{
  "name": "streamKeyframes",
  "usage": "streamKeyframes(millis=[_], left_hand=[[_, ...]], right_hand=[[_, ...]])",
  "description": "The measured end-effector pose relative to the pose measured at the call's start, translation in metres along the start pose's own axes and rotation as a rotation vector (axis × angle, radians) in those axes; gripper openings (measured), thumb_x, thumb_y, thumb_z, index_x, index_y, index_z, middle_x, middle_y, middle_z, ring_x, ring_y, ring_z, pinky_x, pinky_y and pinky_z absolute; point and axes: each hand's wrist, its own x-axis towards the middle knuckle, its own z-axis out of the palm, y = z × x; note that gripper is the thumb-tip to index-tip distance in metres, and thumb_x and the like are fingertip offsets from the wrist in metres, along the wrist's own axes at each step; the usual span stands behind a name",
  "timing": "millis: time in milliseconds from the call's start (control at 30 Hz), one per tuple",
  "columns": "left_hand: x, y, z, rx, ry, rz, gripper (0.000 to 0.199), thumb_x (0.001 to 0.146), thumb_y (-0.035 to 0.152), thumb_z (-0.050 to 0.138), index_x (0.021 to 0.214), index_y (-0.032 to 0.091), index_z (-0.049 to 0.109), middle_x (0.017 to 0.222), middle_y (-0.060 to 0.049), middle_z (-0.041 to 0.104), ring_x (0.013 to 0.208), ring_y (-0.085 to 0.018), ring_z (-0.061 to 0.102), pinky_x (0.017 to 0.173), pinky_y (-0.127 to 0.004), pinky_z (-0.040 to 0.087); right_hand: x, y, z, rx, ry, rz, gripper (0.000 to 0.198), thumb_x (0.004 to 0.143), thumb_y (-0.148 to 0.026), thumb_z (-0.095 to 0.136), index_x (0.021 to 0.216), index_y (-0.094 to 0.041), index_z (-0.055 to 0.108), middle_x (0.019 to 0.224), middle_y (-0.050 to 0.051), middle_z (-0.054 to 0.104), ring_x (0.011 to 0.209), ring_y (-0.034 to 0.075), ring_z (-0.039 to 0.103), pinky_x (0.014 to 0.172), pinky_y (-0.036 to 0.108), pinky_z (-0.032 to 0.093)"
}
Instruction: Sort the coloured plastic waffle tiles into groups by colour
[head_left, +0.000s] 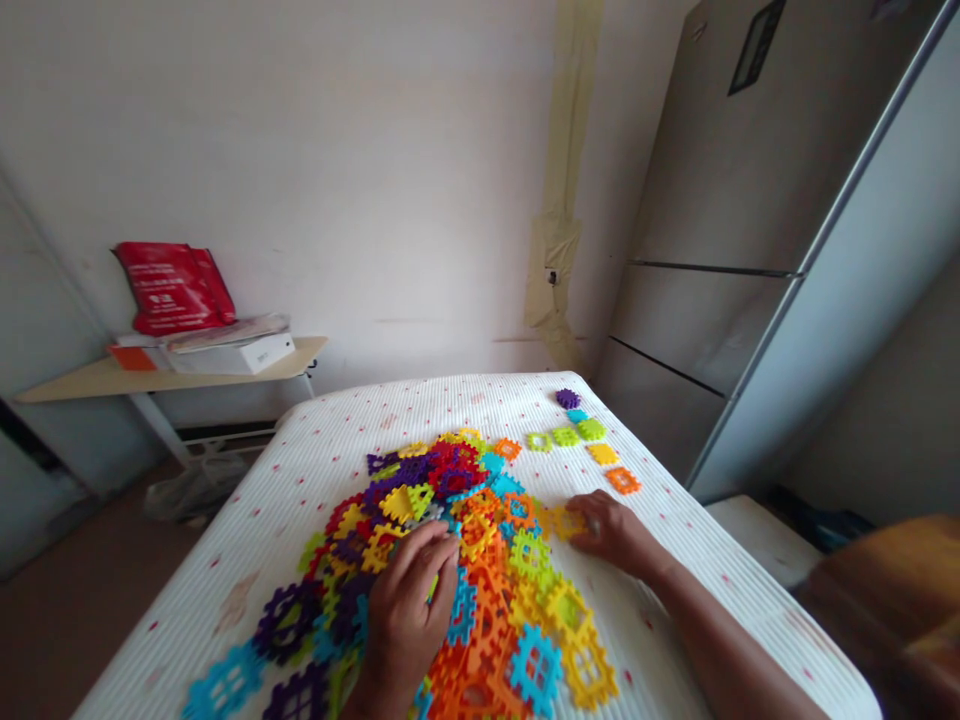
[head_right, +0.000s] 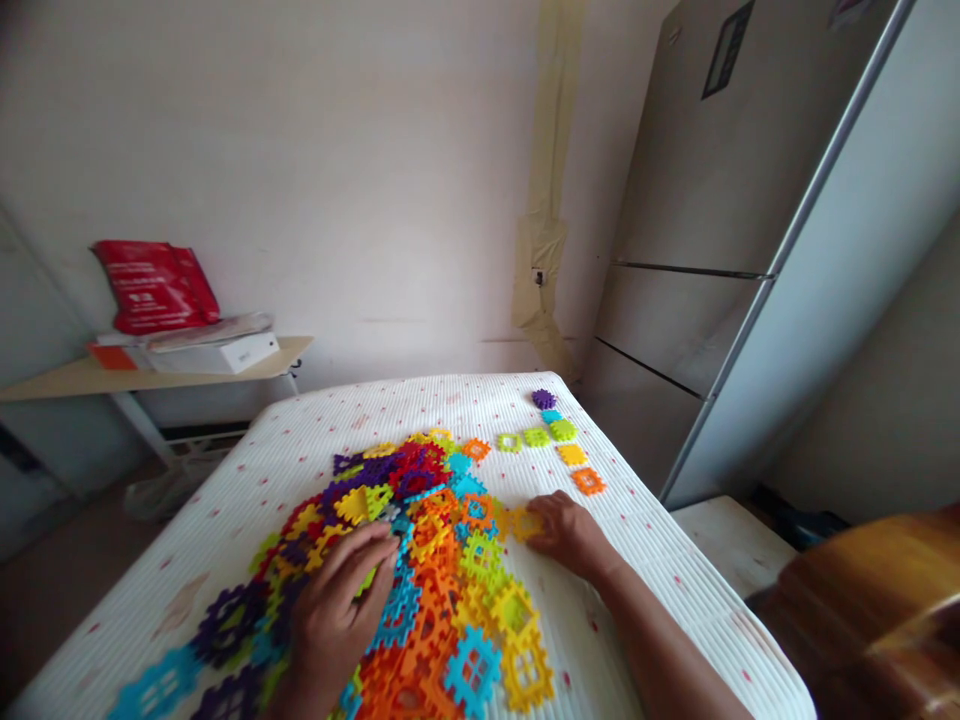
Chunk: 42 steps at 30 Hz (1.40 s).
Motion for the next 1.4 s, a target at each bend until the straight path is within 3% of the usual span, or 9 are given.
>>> streamKeyframes(millis=[200,367,500,867,1100,1400], left_hand=[[-0.002,0.0,0.0,-0.006,0.004,-0.008,0.021,0.079,0.004,0.058,0.095,0.017,0.062,0.095,-0.008,0.066,0.091,-0.015,0.064,0.083,-0.025,0.051],[-0.001,0.0,0.0,-0.009,0.017,-0.002,0.02,0.079,0.004,0.059,0.094,0.016,0.063,0.094,-0.008,0.065,0.09,-0.014,0.063,0.083,-0.024,0.05],[-0.001,-0.001,0.0,-0.016,0.018,-0.009,0.019,0.079,0.005,0.058,0.094,0.016,0.063,0.094,-0.008,0.065,0.09,-0.014,0.063,0.083,-0.024,0.05],[0.0,-0.002,0.002,-0.006,0.016,0.006,0.017,0.08,0.006,0.058,0.093,0.015,0.062,0.093,-0.008,0.065,0.089,-0.013,0.063,0.083,-0.023,0.049],[-0.002,-0.003,0.003,-0.003,0.018,-0.008,0.017,0.08,0.007,0.058,0.093,0.016,0.062,0.093,-0.007,0.065,0.089,-0.014,0.063,0.082,-0.024,0.05],[-0.003,-0.003,0.001,0.008,0.012,-0.016,0.017,0.08,0.007,0.057,0.093,0.017,0.063,0.093,-0.007,0.065,0.088,-0.014,0.063,0.082,-0.024,0.05]], right_hand=[[0.003,-0.017,0.0,-0.146,-0.033,-0.055,0.027,0.069,-0.012,0.061,0.095,-0.019,0.065,0.122,0.011,0.059,0.103,0.026,0.055,0.084,0.038,0.048],[0.009,-0.031,0.001,-0.19,-0.127,0.025,0.021,0.073,-0.027,0.063,0.092,-0.019,0.063,0.101,0.007,0.065,0.089,0.022,0.057,0.078,0.032,0.046],[0.014,-0.032,0.005,-0.226,-0.161,0.098,0.017,0.077,-0.021,0.056,0.093,-0.02,0.061,0.097,0.004,0.065,0.087,0.02,0.057,0.084,0.031,0.042],[0.045,-0.006,0.007,-0.44,-0.104,0.215,0.013,0.079,-0.015,0.048,0.085,-0.018,0.059,0.092,0.006,0.065,0.092,0.02,0.053,0.075,0.027,0.039],[0.059,0.016,0.014,-0.493,-0.034,0.282,0.016,0.081,-0.013,0.046,0.085,-0.017,0.061,0.09,0.008,0.065,0.093,0.02,0.054,0.078,0.027,0.039],[0.066,0.022,0.018,-0.505,0.004,0.294,0.019,0.081,-0.009,0.045,0.084,-0.015,0.063,0.09,0.011,0.066,0.096,0.023,0.054,0.083,0.03,0.04]])
